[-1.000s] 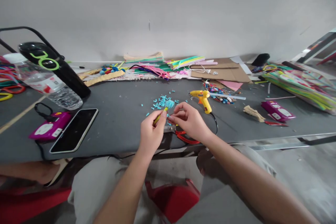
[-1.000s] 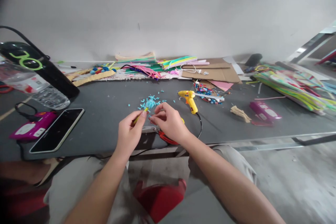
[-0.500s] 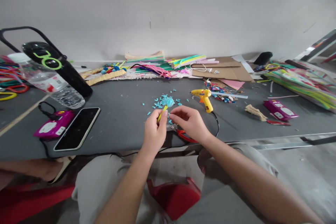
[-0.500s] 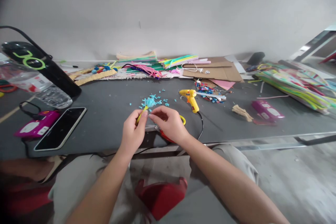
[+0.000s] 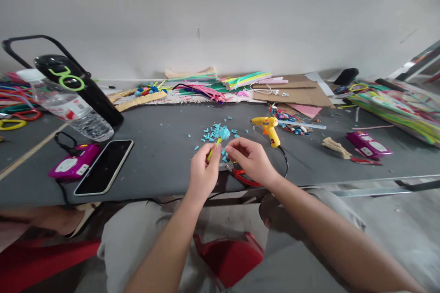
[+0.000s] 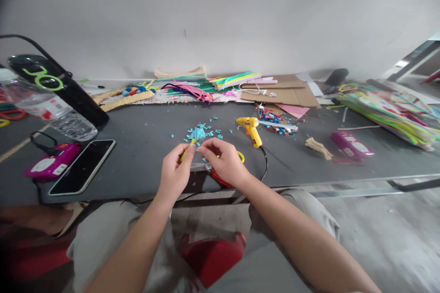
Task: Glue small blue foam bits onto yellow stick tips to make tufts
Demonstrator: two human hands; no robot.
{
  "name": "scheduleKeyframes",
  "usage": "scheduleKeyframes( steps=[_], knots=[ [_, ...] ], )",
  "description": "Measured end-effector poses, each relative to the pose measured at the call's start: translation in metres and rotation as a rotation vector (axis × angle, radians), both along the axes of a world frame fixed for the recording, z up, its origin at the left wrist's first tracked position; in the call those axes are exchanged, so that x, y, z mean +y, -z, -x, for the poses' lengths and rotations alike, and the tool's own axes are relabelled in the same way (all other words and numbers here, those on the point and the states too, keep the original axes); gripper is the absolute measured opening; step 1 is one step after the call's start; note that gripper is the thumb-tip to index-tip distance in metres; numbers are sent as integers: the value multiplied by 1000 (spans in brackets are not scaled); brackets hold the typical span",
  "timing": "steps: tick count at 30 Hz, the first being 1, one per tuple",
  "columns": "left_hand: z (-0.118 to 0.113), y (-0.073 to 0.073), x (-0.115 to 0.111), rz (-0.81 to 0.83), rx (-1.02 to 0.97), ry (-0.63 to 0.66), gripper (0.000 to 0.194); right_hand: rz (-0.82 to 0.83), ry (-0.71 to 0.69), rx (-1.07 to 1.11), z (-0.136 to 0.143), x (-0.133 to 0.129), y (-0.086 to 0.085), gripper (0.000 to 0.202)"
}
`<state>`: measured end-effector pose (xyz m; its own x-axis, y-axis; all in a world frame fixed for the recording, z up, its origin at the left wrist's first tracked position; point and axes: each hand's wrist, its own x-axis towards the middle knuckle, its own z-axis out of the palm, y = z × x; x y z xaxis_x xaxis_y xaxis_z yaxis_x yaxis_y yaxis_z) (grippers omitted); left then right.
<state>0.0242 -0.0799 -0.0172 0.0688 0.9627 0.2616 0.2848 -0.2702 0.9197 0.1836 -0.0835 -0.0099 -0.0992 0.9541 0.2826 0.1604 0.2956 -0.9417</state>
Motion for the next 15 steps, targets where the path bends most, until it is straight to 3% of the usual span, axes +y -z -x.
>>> scheduleKeyframes(
  steps=[4, 9, 15],
  knots=[
    [3, 0, 2, -35, 66, -27, 30, -64, 68, -96, -9, 0, -4, 19],
    [4, 1, 2, -52, 106, -17, 30, -108, 32, -202, -20, 3, -9, 16],
    [3, 4, 1, -143, 151, -10, 26, -199, 92, -368, -20, 4, -10, 13]
  ],
)
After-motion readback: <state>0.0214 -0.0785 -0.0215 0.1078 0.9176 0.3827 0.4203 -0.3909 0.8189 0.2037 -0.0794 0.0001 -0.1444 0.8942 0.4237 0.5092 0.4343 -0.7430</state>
